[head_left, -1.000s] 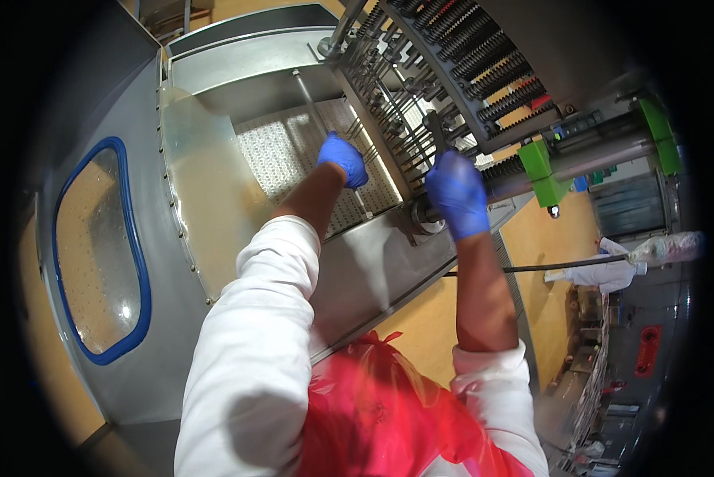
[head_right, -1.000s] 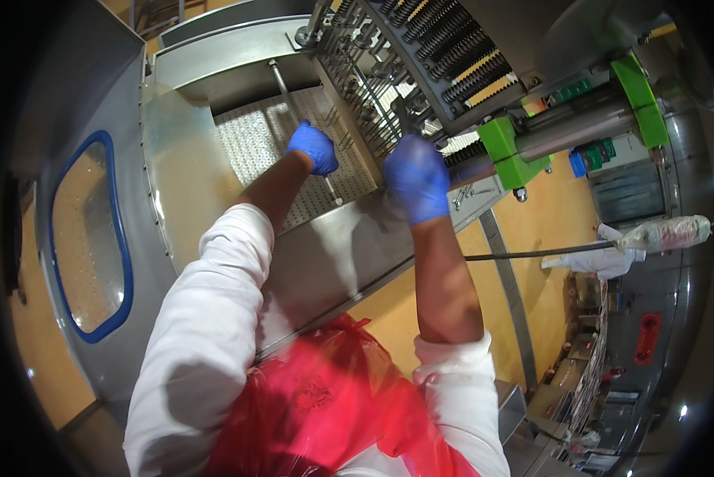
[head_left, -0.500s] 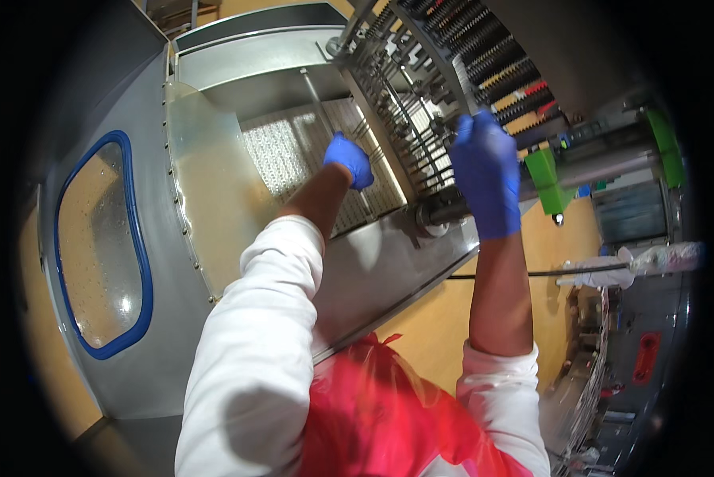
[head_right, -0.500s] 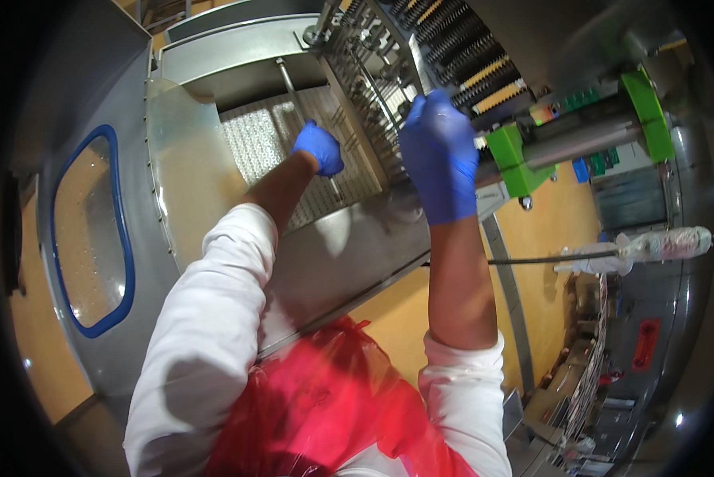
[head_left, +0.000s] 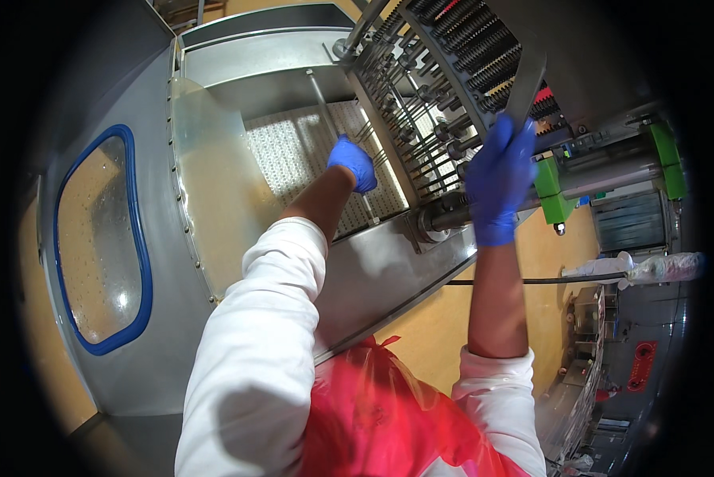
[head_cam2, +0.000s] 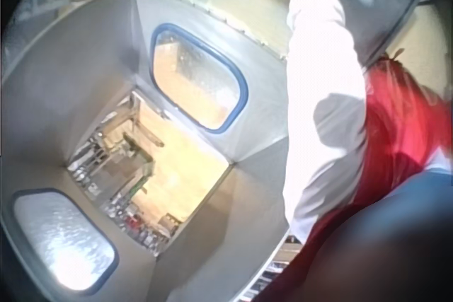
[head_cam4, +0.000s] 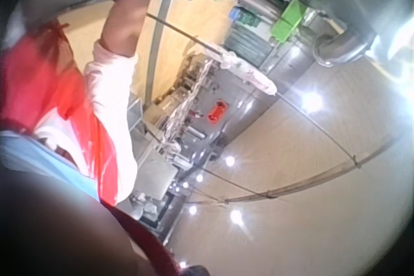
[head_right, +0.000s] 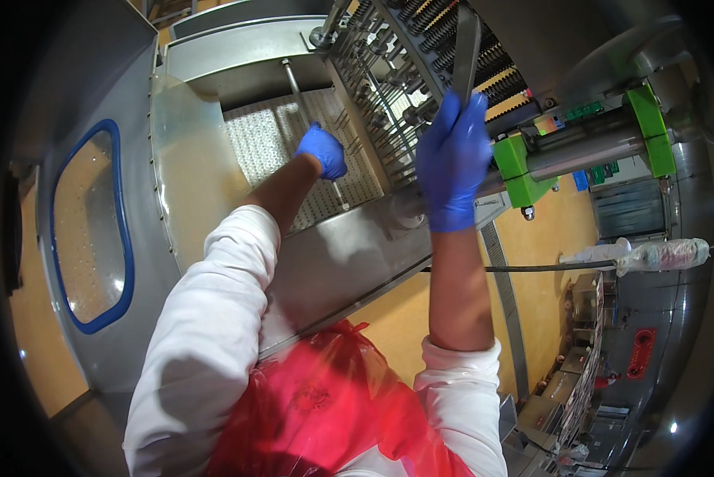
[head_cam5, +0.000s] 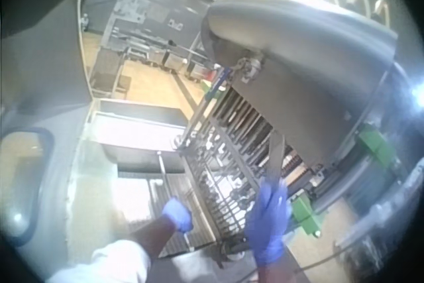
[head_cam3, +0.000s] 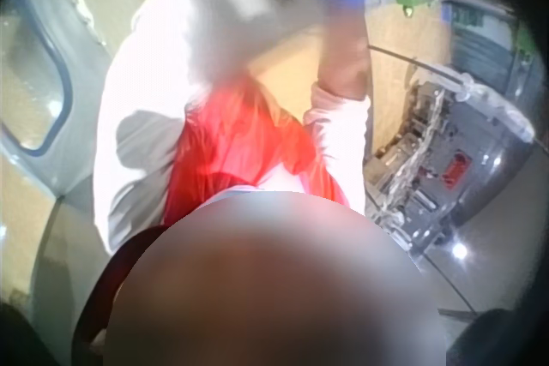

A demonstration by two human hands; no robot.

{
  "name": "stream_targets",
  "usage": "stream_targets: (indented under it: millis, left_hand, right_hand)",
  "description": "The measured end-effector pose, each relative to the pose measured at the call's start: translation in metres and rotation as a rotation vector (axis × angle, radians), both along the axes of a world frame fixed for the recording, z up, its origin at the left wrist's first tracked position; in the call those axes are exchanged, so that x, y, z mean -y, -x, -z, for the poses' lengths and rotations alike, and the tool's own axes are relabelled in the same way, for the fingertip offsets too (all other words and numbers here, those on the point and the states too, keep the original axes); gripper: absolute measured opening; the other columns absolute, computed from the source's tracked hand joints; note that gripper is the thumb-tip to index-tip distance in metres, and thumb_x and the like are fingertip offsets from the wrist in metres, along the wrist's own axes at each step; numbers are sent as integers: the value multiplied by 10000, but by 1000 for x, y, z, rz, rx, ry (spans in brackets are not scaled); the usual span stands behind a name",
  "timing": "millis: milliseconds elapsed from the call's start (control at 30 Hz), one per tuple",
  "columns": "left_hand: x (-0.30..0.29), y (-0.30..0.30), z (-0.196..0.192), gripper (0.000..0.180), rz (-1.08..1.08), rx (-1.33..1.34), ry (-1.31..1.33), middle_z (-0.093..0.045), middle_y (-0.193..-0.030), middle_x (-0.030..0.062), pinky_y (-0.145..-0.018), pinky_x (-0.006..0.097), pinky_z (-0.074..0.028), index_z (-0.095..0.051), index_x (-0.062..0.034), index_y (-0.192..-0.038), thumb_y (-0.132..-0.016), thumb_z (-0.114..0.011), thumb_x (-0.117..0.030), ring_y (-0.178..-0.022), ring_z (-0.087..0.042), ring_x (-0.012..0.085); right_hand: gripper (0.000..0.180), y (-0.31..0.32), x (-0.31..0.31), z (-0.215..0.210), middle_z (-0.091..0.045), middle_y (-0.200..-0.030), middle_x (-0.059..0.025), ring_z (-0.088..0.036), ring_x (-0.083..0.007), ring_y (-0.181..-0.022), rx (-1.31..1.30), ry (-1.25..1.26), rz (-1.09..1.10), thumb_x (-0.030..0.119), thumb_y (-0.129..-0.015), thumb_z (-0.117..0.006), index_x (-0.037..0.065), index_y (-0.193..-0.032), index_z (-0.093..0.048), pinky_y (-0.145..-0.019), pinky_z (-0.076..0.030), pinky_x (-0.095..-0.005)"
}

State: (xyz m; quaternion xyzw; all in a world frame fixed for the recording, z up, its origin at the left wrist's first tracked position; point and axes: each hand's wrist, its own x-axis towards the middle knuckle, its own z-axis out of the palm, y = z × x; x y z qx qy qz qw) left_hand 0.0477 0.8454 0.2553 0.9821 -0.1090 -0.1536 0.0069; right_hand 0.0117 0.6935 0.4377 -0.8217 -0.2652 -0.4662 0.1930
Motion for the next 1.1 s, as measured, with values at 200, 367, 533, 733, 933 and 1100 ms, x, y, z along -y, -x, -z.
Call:
stream_targets:
  millis: [200, 367, 533, 733, 933, 1100]
  left_hand:
    - [10, 1, 1, 364, 22, 146, 17, -753, -1122, 64, -1047, 494, -365, -782, -159, -1071, -874, -519, -317, -1078, -693, 245]
    - [2, 3, 1, 371, 1, 67, 35, -757, -1101, 54, -1022, 468, -368, -782, -163, -1070, -879, -509, -325, -1057, -698, 234]
    - [7, 1, -1, 382, 25, 102, 23, -758, -1086, 61, -1017, 455, -363, -782, -161, -1072, -873, -505, -334, -1041, -700, 222]
    - [6, -1, 4, 381, 8, 109, 36, -758, -1083, 68, -1009, 453, -363, -783, -157, -1066, -862, -508, -325, -1030, -702, 221]
    - [6, 2, -14, 400, 3, -24, -26, -721, -1245, 32, -1078, 446, -342, -744, -186, -1200, -909, -509, -329, -1154, -671, 189]
    - [2, 1, 4, 371, -4, 93, 36, -755, -1102, 67, -1018, 447, -369, -784, -156, -1048, -855, -517, -326, -1045, -701, 228]
  right_hand:
    - [119, -2, 51, 48, -617, -730, -233, -614, -448, -608, -322, 564, 57, 122, -936, -552, 34, -886, -617, -565, -530, -505]
    - [234, 9, 7, 2, -646, -708, -236, -656, -455, -690, -428, 177, 82, 202, -1003, -573, 23, -851, -572, -587, -524, -508]
    - [162, 18, 50, 65, -682, -794, -219, -675, -440, -741, -658, 360, 59, 142, -926, -617, 5, -976, -547, -651, -546, -508]
    - [219, 30, 78, 99, -682, -833, -257, -684, -447, -784, -779, 803, -99, 85, -848, -601, -27, -1033, -562, -710, -564, -507]
    - [259, 28, 63, 37, -678, -733, -209, -683, -449, -688, -592, 592, 63, 82, -871, -599, -12, -1103, -533, -617, -557, -499]
    - [192, 24, 16, 6, -686, -777, -157, -696, -365, -632, -85, -121, -11, 90, -1002, -522, 22, -1180, -542, -524, -512, -469]
